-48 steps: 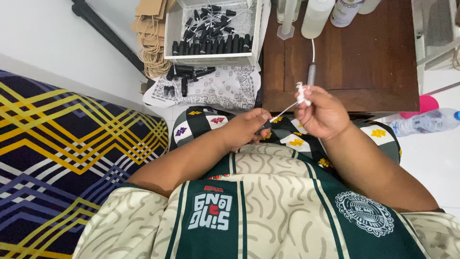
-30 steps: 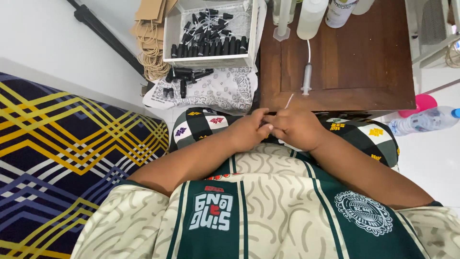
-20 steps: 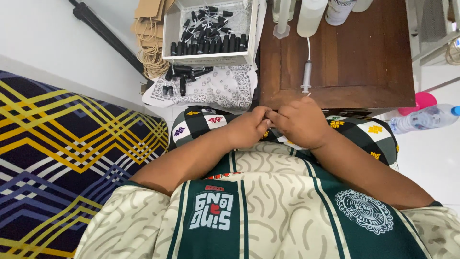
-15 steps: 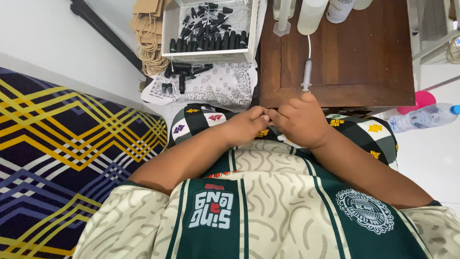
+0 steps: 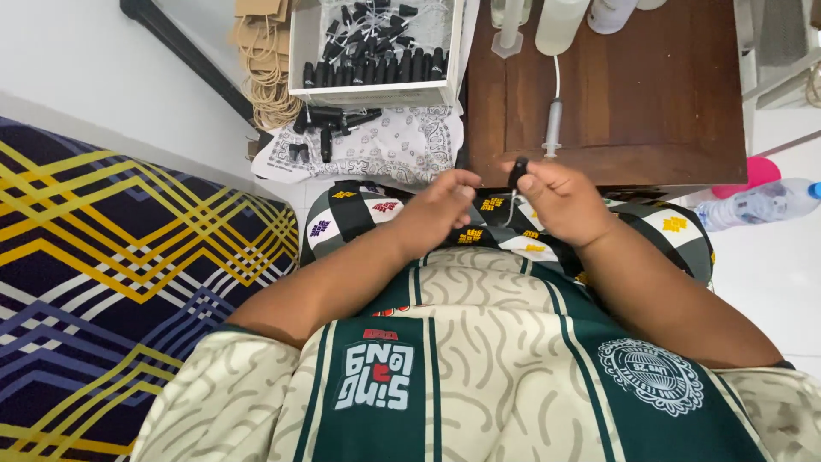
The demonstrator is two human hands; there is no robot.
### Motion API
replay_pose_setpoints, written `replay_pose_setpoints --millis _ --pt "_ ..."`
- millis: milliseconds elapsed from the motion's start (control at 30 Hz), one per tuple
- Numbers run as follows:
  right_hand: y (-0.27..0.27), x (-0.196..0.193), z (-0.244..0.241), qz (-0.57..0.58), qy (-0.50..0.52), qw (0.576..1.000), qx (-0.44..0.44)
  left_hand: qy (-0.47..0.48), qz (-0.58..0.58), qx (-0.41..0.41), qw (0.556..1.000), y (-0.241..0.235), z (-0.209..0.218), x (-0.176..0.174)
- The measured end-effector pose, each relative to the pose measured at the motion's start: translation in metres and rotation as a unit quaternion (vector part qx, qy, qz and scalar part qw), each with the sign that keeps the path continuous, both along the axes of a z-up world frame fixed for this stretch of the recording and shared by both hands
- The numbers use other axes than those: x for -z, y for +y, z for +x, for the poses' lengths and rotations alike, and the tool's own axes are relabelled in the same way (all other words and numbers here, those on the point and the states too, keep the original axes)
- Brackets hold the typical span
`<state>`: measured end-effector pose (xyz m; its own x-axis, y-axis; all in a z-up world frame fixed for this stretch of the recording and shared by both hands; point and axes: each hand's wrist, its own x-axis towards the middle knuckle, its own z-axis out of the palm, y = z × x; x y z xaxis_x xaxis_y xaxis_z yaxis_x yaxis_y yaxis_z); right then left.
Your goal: Assembling small perfume bottles by attaching sprayer heads to the tubes.
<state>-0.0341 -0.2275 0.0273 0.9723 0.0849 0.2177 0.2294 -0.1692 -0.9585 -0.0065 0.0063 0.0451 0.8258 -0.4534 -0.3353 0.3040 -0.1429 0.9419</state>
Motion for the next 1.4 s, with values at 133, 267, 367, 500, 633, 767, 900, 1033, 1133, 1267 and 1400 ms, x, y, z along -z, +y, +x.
replay_pose_setpoints --millis 133,267,367,500,633,767,900,1033,1133,1267,1400 --pt "0.01 0.019 0.006 -0.022 -0.041 0.998 -0.031 -0.053 -0.015 0.096 0.994 -0.002 0.006 0.042" --pt "0.011 0.038 0.004 -0.052 -0.065 0.997 -0.007 0.015 -0.033 0.089 0.995 -0.004 0.004 0.065" --pt "0.015 0.049 0.002 -0.067 -0.102 0.992 0.034 0.08 -0.058 0.042 0.994 -0.009 0.003 0.075" --pt "0.023 0.019 0.002 -0.075 -0.202 0.976 0.04 0.099 -0.084 0.041 0.991 -0.008 0.006 0.096" --pt "0.027 0.043 0.001 -0.154 -0.223 0.959 0.081 0.022 -0.069 0.058 0.996 -0.01 0.008 0.083" --pt "0.032 0.041 0.0 -0.132 -0.221 0.961 0.097 -0.103 -0.05 0.082 0.99 -0.011 0.011 0.081" --pt "0.027 0.046 0.004 -0.146 -0.261 0.949 0.101 -0.117 -0.025 0.048 0.992 -0.016 0.009 0.09" --pt "0.026 0.05 0.004 -0.146 -0.273 0.946 0.095 -0.155 -0.027 0.054 0.986 -0.017 0.006 0.075" --pt "0.027 0.042 0.003 -0.143 -0.282 0.944 0.097 -0.152 -0.034 0.049 0.987 -0.017 0.005 0.062" --pt "0.026 0.048 0.004 -0.14 -0.288 0.945 0.072 -0.194 -0.004 0.04 0.98 -0.015 0.005 0.061" --pt "0.031 0.038 -0.001 -0.133 -0.292 0.945 0.065 -0.24 0.035 0.037 0.969 -0.013 0.009 0.072"
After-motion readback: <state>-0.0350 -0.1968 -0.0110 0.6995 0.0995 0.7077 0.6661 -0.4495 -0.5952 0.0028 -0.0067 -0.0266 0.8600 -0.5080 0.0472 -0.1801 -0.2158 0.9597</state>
